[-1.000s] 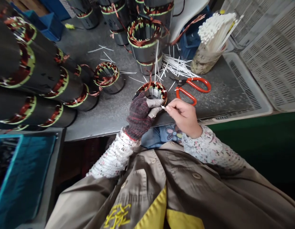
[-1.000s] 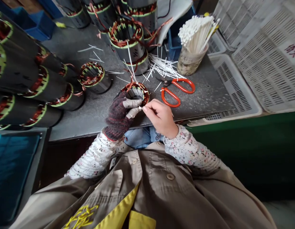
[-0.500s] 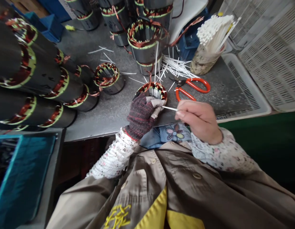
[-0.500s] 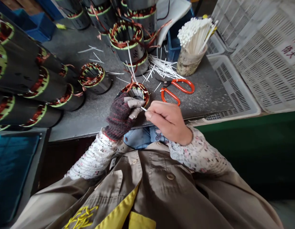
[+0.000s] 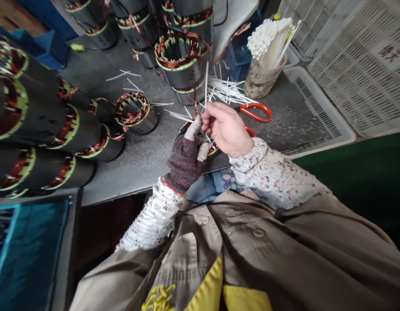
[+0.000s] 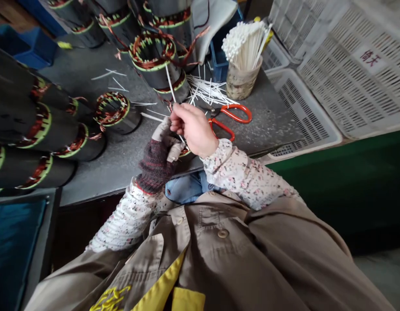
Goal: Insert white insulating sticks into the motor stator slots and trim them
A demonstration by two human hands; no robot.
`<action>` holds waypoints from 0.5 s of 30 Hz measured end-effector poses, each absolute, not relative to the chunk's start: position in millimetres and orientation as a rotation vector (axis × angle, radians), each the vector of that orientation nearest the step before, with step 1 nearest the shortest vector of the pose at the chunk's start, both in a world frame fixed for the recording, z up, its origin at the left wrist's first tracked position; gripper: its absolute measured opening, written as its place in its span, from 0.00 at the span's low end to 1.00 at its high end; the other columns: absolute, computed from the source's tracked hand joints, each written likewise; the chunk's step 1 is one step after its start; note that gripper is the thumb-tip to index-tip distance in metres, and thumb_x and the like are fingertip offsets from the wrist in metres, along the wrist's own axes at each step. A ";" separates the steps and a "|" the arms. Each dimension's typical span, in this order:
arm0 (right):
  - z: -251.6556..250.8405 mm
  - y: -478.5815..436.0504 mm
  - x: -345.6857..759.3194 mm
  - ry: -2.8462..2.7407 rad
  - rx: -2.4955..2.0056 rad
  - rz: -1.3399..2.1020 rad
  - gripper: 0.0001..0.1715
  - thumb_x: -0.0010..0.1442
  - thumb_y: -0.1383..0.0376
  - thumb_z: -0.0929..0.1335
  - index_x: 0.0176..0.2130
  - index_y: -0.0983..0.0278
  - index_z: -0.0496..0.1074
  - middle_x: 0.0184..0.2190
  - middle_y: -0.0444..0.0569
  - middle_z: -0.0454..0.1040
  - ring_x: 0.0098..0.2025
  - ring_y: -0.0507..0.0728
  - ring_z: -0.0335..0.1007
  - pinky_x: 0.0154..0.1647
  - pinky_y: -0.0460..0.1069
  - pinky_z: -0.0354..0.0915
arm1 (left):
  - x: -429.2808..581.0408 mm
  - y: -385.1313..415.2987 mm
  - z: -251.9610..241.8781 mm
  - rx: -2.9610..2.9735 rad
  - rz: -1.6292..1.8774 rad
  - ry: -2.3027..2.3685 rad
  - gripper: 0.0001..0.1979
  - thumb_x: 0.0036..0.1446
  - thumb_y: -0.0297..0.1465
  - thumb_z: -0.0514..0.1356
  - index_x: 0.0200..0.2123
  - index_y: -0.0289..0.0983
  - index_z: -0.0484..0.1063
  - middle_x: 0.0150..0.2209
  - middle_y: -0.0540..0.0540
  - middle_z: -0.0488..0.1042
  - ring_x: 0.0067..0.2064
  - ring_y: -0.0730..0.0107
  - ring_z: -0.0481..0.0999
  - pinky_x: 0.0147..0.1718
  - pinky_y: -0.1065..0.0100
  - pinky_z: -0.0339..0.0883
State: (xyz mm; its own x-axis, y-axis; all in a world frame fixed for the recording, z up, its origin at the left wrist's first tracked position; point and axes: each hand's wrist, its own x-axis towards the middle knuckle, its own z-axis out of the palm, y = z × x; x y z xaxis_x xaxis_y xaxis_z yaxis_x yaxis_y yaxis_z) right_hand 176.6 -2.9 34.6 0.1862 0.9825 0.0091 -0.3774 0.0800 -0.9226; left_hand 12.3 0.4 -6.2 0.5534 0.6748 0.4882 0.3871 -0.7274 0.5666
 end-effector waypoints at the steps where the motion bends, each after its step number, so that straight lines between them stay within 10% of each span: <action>1: 31.1 1.6 182.8 -0.889 -1.004 1.138 0.25 0.69 0.45 0.67 0.31 0.60 0.63 0.30 0.44 0.68 0.28 0.50 0.65 0.28 0.47 0.62 | 11.8 -0.1 -5.4 2.374 1.037 0.865 0.28 0.75 0.38 0.55 0.73 0.46 0.53 0.63 0.39 0.72 0.60 0.58 0.78 0.60 0.52 0.73; 7: 7.4 -6.2 286.6 -1.751 -1.921 0.351 0.14 0.59 0.58 0.74 0.40 0.65 0.74 0.45 0.58 0.76 0.44 0.62 0.73 0.47 0.58 0.69 | 12.1 1.7 11.7 2.470 0.947 0.754 0.28 0.69 0.50 0.61 0.62 0.37 0.67 0.56 0.36 0.78 0.55 0.54 0.81 0.55 0.51 0.78; 15: 7.4 12.0 317.7 -2.232 -2.254 0.438 0.46 0.56 0.66 0.70 0.71 0.67 0.63 0.52 0.64 0.78 0.44 0.65 0.76 0.40 0.57 0.69 | 14.3 15.6 13.0 3.111 0.668 0.716 0.27 0.67 0.55 0.60 0.32 0.37 0.77 0.29 0.41 0.76 0.39 0.53 0.80 0.54 0.43 0.76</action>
